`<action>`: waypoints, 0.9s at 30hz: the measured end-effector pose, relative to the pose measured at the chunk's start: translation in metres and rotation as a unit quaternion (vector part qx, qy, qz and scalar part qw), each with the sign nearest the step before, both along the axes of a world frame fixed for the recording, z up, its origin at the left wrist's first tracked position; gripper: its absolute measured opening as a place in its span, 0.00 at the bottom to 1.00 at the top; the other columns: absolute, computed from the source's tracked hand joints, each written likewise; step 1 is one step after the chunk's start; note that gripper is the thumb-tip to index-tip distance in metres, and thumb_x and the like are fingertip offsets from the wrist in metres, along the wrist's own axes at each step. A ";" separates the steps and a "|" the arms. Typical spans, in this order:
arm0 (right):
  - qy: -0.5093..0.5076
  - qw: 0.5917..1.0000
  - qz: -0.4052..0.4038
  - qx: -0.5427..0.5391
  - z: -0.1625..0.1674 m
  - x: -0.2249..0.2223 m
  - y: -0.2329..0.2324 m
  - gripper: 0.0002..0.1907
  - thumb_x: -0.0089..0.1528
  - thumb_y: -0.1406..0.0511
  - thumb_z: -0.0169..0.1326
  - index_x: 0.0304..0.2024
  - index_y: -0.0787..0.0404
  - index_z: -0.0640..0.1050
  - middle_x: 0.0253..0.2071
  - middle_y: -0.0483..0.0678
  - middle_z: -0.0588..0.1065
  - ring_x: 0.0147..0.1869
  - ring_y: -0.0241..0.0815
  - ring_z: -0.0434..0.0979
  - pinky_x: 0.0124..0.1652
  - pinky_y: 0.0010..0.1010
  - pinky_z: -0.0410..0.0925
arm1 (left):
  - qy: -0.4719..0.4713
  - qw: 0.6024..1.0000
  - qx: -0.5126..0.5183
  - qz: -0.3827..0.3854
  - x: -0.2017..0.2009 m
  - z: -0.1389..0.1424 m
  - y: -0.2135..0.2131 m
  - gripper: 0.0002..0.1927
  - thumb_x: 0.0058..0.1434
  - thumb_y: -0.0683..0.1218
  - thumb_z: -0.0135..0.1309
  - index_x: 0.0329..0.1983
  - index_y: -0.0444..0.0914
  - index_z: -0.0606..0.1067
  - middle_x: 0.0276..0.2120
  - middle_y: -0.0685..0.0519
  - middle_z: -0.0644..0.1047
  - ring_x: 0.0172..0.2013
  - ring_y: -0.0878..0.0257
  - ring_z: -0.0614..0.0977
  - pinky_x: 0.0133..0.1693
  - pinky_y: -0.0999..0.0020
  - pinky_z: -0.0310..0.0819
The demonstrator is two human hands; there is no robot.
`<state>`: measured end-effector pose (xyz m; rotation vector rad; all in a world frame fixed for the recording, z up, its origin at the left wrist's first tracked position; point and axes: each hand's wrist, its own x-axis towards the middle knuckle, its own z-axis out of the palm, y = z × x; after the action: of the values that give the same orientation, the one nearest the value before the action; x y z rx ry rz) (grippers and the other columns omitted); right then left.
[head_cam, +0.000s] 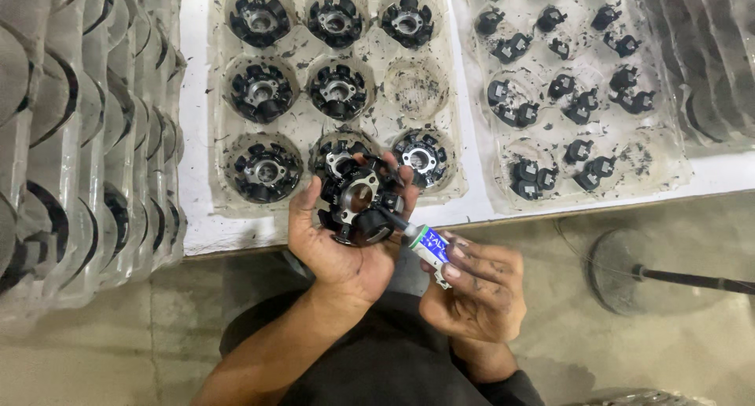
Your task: The person picks black rotor-like plastic parts one at a time from molded trays and squeezes adhesive from a small tube onto each part, then places the treated part back into the tray. They occasionally wipe the tube or their hands with a cloth and continue treating more parts.
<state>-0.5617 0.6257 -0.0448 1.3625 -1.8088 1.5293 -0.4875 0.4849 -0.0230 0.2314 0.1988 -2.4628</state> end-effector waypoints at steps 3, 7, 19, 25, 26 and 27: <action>0.006 1.000 0.014 0.026 0.007 0.000 0.002 0.21 0.48 0.79 0.60 0.42 0.60 0.74 0.43 0.51 0.77 0.50 0.49 0.81 0.49 0.34 0.79 | -0.001 1.000 0.011 -0.011 0.000 -0.001 -0.002 0.27 0.63 0.59 0.53 0.55 0.35 0.74 0.52 0.39 0.77 0.55 0.42 0.78 0.56 0.48 0.78; -0.017 0.999 -0.045 -0.014 0.001 -0.006 -0.005 0.19 0.55 0.79 0.66 0.44 0.63 0.75 0.44 0.51 0.78 0.50 0.45 0.81 0.48 0.31 0.77 | -0.044 0.996 -0.073 0.040 -0.013 -0.018 -0.016 0.26 0.63 0.61 0.51 0.51 0.36 0.74 0.48 0.39 0.78 0.53 0.41 0.80 0.53 0.46 0.80; -0.252 0.934 -0.031 -0.251 -0.034 -0.049 0.033 0.15 0.66 0.77 0.64 0.51 0.67 0.73 0.47 0.51 0.75 0.53 0.43 0.80 0.58 0.33 0.74 | -0.473 0.557 -0.680 0.061 -0.208 -0.118 -0.161 0.11 0.64 0.50 0.50 0.42 0.44 0.81 0.34 0.56 0.82 0.31 0.61 0.86 0.36 0.60 0.81; -0.321 0.912 0.012 -0.255 -0.041 -0.058 0.036 0.14 0.66 0.77 0.62 0.51 0.67 0.74 0.47 0.55 0.76 0.50 0.44 0.80 0.52 0.35 0.76 | -0.472 0.169 -0.849 0.164 -0.208 -0.110 -0.179 0.06 0.57 0.44 0.56 0.34 0.45 0.83 0.27 0.48 0.82 0.29 0.53 0.84 0.32 0.56 0.77; -0.341 0.904 0.025 -0.255 -0.044 -0.060 0.035 0.14 0.65 0.76 0.62 0.51 0.66 0.74 0.47 0.54 0.76 0.50 0.44 0.80 0.50 0.37 0.77 | -0.495 0.190 -0.840 0.119 -0.201 -0.106 -0.193 0.06 0.65 0.46 0.56 0.36 0.44 0.83 0.26 0.48 0.82 0.26 0.54 0.84 0.29 0.56 0.76; -0.361 0.897 0.036 -0.254 -0.045 -0.061 0.036 0.13 0.65 0.76 0.61 0.51 0.66 0.74 0.48 0.53 0.76 0.49 0.44 0.80 0.47 0.39 0.78 | -0.498 0.179 -0.815 0.238 -0.186 -0.103 -0.211 0.05 0.61 0.49 0.62 0.34 0.44 0.83 0.26 0.48 0.82 0.26 0.53 0.84 0.31 0.55 0.77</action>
<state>-0.6227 0.6619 -0.0899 0.6439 -1.5134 2.5531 -0.6735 0.2742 -0.1260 0.5118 -2.2660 -0.2756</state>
